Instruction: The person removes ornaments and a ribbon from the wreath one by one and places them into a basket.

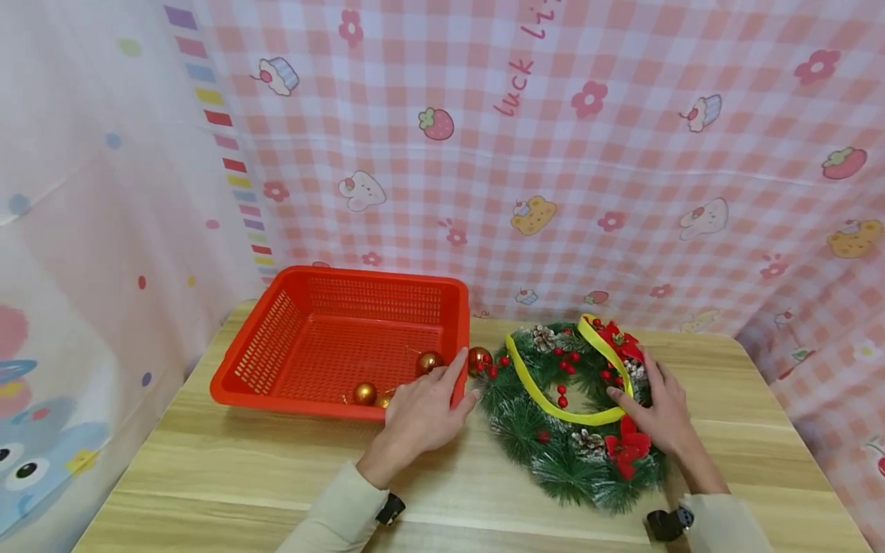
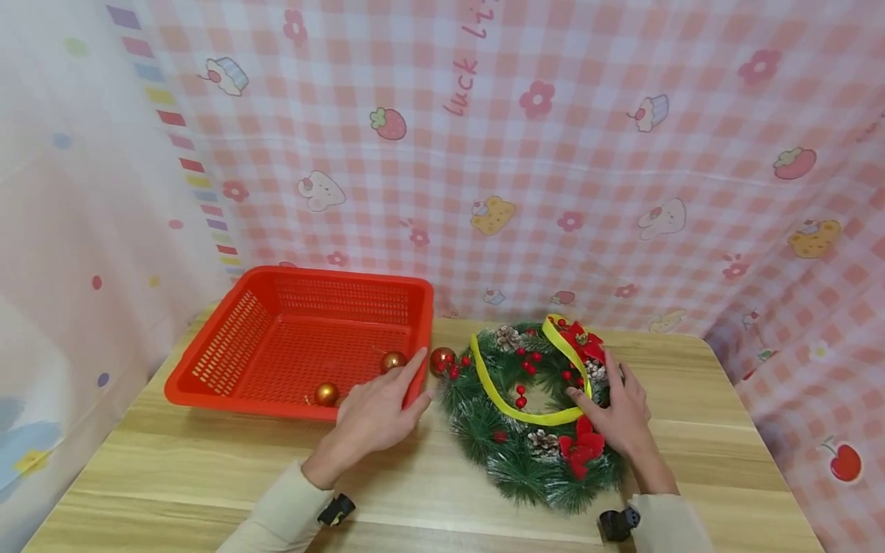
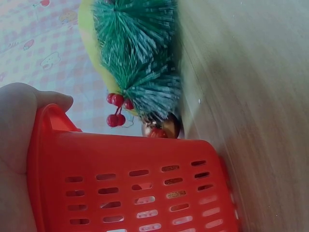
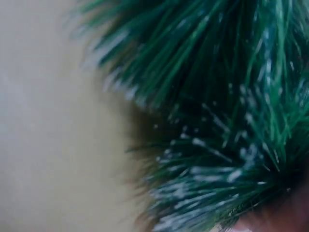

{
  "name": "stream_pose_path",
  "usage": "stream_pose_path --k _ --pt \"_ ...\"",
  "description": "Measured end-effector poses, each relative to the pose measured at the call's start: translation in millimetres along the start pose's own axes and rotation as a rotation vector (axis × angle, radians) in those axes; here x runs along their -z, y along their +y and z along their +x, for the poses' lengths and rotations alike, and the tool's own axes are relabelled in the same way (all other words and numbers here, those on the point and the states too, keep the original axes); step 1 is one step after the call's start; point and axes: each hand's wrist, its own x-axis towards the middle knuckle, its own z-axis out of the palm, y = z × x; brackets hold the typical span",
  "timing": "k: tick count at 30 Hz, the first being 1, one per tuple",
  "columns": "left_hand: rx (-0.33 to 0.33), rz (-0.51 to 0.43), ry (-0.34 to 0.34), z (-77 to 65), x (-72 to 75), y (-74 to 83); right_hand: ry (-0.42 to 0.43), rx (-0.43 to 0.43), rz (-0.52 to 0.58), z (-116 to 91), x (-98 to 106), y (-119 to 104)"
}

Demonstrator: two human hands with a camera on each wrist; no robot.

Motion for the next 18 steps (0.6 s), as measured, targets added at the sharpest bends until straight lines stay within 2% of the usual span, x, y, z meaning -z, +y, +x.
stream_pose_path --k 6,11,14,18 --pt "0.0 -0.004 -0.005 0.5 -0.2 1.1 -0.051 0.031 -0.014 9 8 3" --pt "0.007 -0.008 -0.003 0.8 -0.6 0.6 -0.03 0.019 -0.026 3 15 -8" --pt "0.014 -0.002 -0.008 0.3 -0.3 0.0 0.017 -0.038 0.007 -10 19 -23" --pt "0.006 0.003 -0.005 0.6 -0.6 -0.2 0.063 -0.198 0.044 -31 16 -50"
